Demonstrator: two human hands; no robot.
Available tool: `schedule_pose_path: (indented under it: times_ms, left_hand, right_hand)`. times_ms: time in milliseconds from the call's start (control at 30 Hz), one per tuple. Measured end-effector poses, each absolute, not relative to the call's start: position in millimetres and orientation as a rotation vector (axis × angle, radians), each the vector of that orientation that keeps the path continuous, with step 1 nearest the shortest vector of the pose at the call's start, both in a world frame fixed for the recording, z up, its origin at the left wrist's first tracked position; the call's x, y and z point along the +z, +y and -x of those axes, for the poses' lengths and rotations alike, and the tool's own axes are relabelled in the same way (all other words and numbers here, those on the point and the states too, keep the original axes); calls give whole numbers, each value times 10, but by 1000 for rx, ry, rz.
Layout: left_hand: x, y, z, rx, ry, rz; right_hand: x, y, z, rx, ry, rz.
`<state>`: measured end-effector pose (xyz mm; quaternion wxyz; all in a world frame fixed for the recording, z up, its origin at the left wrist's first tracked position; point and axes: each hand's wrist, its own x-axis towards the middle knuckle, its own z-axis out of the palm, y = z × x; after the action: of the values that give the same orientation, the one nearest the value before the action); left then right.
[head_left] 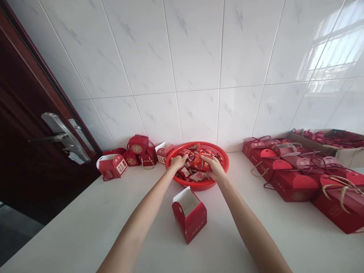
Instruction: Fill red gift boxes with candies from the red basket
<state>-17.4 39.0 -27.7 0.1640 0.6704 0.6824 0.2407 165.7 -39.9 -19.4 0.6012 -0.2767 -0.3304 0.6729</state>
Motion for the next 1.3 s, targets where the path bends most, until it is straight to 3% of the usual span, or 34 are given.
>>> schedule_pose_path:
  times_ms: [700, 1133, 1300]
  left_hand:
    - [-13, -256, 86, 1244, 1543, -1770]
    - [260, -1016, 155, 1424, 1510, -1621]
    - [286, -1123, 160, 1517, 1253, -1560]
  right_hand:
    - [-104, -465, -1694, 1515, -730, 642]
    - [260, -923, -1614, 1473, -1078, 625]
    - [303, -1048, -1649, 1374, -1241, 717]
